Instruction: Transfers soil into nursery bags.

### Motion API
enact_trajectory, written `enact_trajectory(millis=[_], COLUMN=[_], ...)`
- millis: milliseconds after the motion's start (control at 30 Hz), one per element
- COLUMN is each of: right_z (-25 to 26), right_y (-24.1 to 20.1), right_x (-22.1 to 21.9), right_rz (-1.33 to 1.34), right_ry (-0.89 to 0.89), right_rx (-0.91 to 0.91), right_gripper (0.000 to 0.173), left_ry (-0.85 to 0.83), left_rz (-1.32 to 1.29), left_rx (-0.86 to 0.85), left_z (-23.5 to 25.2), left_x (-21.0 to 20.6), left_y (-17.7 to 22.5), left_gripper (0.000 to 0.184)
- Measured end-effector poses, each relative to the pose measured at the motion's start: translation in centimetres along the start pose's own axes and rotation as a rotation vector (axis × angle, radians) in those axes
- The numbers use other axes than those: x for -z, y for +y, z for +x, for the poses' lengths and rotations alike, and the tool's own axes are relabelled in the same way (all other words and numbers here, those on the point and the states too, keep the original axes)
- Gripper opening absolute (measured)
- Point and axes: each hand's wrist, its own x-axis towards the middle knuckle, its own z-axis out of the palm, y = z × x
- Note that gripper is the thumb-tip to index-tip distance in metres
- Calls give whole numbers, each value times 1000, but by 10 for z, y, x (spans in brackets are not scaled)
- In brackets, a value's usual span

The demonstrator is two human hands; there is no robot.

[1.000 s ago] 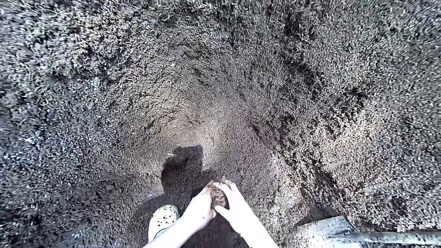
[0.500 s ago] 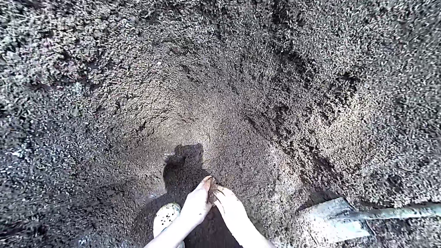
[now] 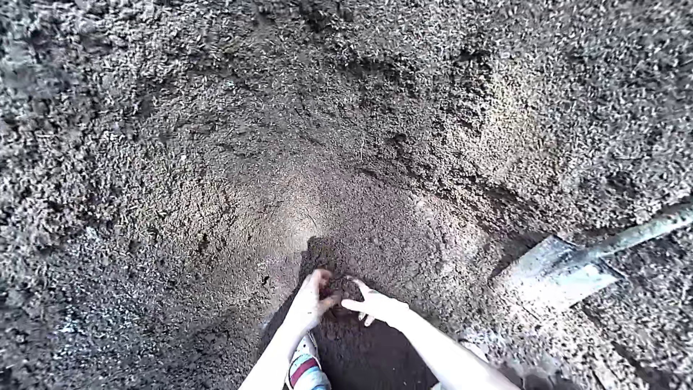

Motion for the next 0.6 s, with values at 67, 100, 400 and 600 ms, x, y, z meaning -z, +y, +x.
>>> enact_trajectory(millis=[67, 100, 400, 600], right_z=[8, 9, 11, 9], right_y=[1, 0, -24, -27], right_x=[0, -1, -9, -10], right_rz=[54, 43, -37, -101], right_ry=[-40, -41, -5, 4], right_rx=[-60, -71, -66, -16], right_gripper=[95, 94, 91, 72], left_ry=[-47, -127, -254, -114], left_rz=[28, 32, -166, -283], left_rx=[218, 319, 392, 304], left_z=[8, 11, 14, 5], left_x=[6, 10, -6, -16], left_y=[0, -2, -12, -30], left_gripper=[89, 92, 72, 62])
